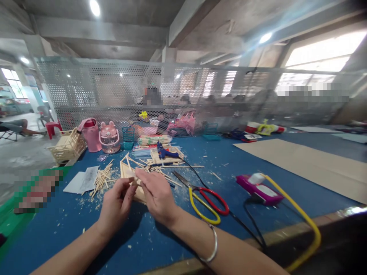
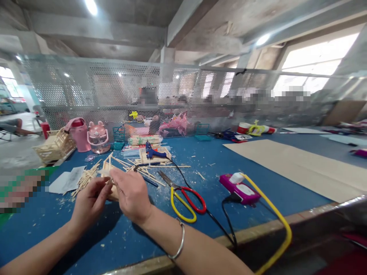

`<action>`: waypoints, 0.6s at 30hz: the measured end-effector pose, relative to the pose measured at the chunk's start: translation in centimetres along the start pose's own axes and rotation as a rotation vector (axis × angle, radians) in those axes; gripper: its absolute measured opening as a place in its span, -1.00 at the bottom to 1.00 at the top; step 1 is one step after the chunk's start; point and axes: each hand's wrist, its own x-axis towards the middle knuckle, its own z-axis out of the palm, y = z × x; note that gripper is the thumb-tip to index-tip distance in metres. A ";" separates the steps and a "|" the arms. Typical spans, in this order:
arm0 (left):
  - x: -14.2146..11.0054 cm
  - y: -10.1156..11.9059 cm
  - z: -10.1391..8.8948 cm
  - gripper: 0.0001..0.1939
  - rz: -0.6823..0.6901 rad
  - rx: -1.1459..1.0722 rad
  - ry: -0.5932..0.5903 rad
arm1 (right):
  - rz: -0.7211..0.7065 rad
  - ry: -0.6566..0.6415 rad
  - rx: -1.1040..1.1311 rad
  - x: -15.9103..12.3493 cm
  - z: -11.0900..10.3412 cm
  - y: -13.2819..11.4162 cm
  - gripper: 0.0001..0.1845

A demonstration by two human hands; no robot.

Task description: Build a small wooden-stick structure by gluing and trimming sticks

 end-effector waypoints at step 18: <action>0.1 -0.2 0.2 -0.74 -0.091 -0.046 -0.010 | 0.111 -0.084 0.075 0.0 0.2 0.4 -0.62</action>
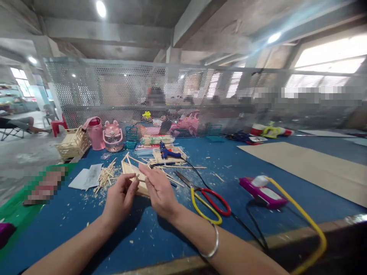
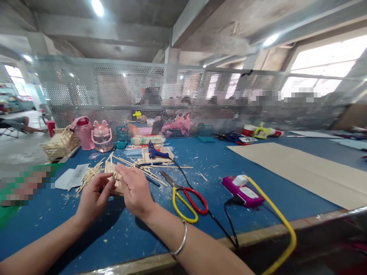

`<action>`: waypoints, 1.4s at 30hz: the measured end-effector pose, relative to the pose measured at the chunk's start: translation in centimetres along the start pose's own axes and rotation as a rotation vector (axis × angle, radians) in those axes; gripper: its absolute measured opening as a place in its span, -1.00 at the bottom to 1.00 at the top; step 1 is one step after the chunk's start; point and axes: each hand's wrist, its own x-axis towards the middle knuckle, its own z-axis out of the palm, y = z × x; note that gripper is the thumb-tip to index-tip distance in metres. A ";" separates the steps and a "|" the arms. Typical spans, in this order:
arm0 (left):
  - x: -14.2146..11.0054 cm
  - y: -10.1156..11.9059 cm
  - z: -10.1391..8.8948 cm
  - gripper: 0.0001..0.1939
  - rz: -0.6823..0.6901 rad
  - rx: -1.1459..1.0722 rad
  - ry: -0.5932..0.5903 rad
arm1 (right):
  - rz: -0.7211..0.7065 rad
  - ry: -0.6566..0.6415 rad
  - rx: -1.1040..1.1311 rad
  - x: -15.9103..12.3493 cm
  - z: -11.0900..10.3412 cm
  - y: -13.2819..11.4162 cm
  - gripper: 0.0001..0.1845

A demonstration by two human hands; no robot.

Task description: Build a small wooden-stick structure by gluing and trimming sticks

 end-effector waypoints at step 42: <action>5.1 -2.5 -5.8 -0.82 -0.186 0.519 -0.405 | 0.609 0.087 -0.023 1.2 -3.4 5.7 -0.66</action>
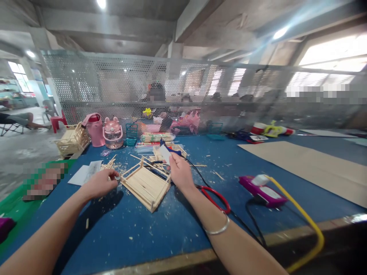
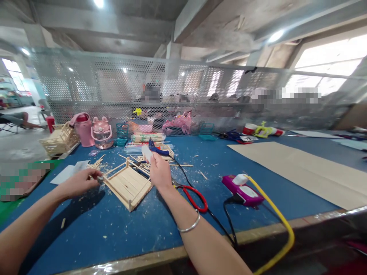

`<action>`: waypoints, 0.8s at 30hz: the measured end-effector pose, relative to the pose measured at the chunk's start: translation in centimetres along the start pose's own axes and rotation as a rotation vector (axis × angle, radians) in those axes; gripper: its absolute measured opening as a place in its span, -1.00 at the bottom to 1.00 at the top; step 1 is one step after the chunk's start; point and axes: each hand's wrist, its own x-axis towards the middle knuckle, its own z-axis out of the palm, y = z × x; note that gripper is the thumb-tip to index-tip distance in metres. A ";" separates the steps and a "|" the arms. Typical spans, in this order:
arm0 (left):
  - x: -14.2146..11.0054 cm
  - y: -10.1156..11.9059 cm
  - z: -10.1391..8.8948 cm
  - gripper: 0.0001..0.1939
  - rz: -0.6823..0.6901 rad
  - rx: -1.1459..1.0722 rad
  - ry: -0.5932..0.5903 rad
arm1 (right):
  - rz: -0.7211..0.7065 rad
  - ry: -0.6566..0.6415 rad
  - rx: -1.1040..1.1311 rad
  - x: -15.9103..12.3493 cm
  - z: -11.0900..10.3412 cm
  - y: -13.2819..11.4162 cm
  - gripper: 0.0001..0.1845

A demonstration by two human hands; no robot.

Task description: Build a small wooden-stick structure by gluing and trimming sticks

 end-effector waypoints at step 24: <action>-1.8 4.1 2.0 -0.55 -0.032 -1.109 0.079 | -0.140 0.048 0.198 -0.3 -1.6 -2.2 -0.59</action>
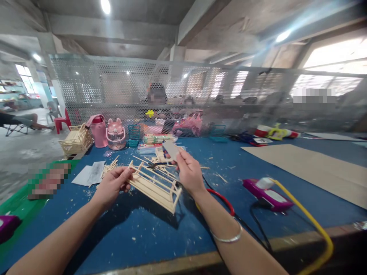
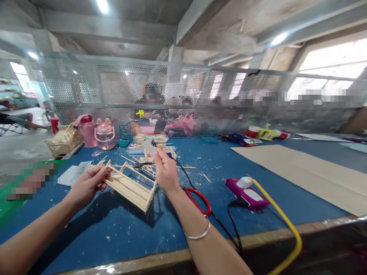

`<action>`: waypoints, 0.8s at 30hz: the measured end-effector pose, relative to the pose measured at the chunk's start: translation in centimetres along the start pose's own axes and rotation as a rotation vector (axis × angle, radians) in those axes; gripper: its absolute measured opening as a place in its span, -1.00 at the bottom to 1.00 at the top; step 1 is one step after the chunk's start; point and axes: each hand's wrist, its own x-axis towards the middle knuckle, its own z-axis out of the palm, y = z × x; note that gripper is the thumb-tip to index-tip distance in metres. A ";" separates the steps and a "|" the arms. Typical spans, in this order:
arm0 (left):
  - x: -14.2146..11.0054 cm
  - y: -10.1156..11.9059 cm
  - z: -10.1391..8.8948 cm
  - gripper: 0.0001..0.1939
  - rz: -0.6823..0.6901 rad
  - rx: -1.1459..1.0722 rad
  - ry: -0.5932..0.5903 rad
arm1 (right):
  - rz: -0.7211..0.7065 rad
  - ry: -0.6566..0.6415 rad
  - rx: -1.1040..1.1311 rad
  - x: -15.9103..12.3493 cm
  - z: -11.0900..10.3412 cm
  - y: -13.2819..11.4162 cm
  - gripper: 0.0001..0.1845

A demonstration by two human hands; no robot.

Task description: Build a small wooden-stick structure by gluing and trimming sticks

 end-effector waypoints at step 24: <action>-2.8 -0.8 2.2 -0.66 0.459 0.683 0.137 | -0.593 -0.185 -0.238 -3.9 4.0 -1.5 -0.64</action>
